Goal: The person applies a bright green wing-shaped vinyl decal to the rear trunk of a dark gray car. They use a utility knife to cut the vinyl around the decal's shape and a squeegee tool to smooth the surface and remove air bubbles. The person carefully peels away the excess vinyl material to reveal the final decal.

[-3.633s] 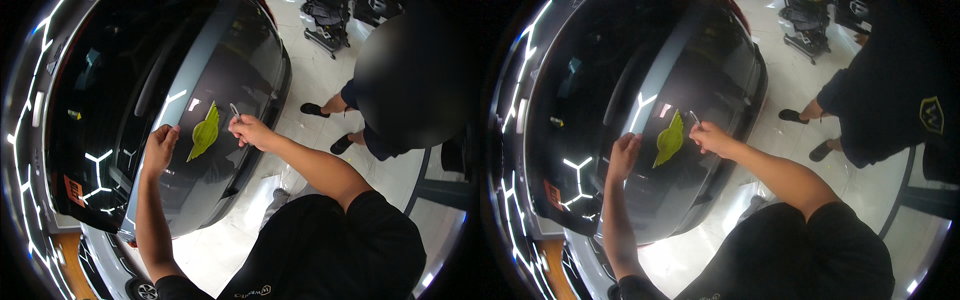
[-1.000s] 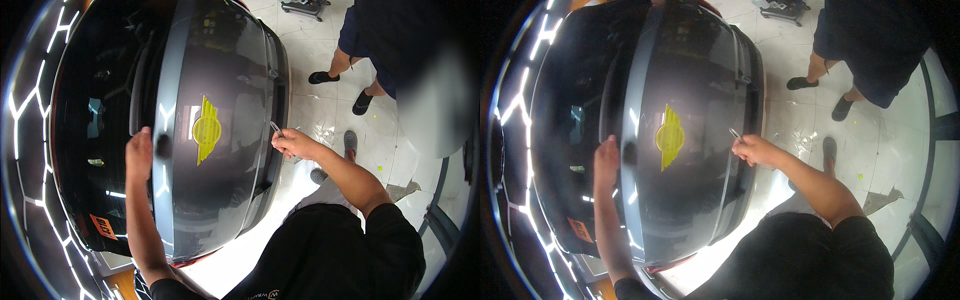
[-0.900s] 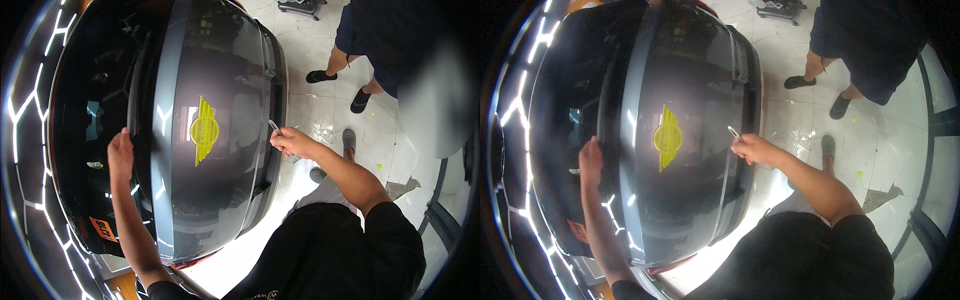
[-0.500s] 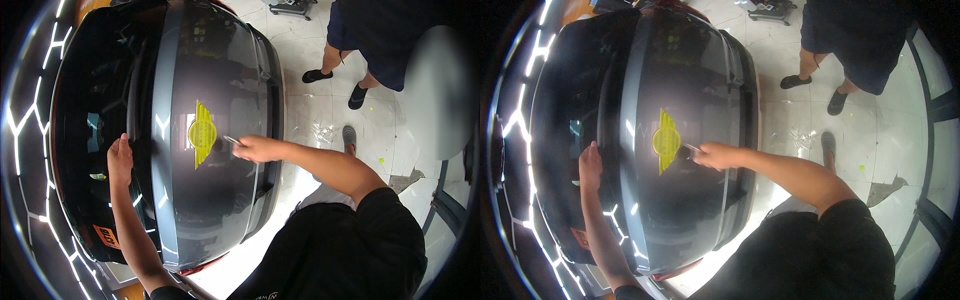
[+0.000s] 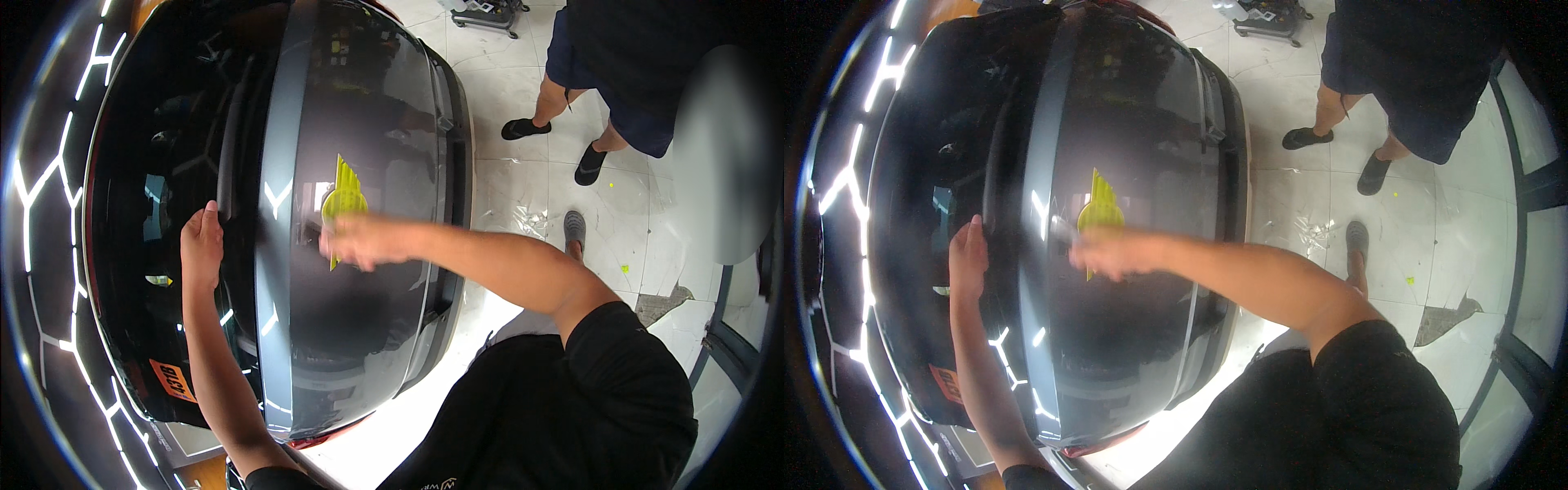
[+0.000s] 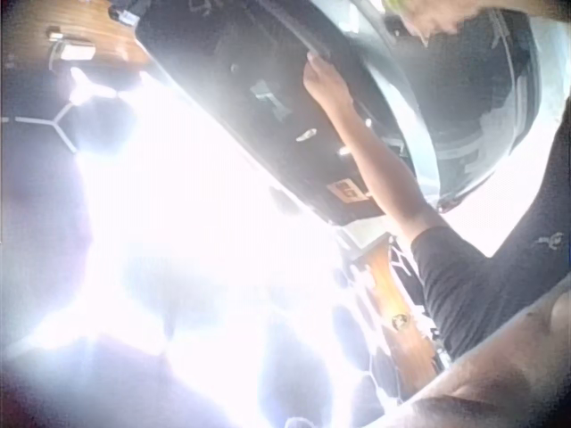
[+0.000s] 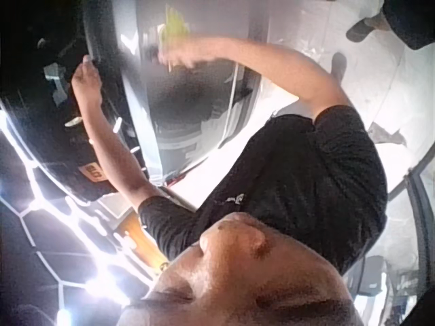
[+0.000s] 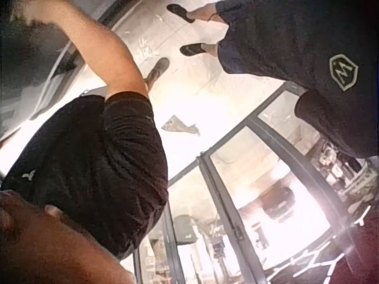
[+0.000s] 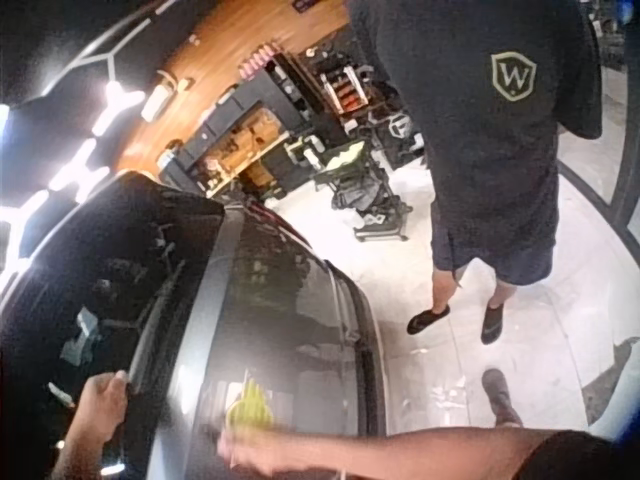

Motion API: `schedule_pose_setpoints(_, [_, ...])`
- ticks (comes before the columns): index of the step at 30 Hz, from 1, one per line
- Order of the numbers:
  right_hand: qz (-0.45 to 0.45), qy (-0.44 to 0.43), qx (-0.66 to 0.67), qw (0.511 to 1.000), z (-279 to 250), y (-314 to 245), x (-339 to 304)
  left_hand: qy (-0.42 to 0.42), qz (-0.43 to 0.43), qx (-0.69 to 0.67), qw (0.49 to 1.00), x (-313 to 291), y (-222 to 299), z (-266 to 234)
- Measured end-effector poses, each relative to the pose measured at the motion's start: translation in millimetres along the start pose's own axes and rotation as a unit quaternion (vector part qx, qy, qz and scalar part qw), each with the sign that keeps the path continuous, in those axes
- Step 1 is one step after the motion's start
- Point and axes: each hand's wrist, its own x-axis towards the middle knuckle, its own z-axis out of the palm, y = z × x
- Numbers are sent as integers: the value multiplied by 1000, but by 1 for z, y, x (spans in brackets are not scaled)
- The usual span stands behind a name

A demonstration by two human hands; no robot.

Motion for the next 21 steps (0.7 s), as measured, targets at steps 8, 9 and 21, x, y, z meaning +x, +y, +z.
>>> schedule_pose_setpoints(8, [54, 28, 10, 998, 3, 2, -7, -8, -6, 7, 1000, -2, -4, 2])
schedule_pose_setpoints(9, [41, 63, 47, 996, -3, 2, -6, -5, 9, 17, 1000, -1, -1, 0])
schedule_pose_setpoints(21, [65, 193, 91, 975, -42, 6, -34, 26, 76, -15, 997, -23, -4, 3])
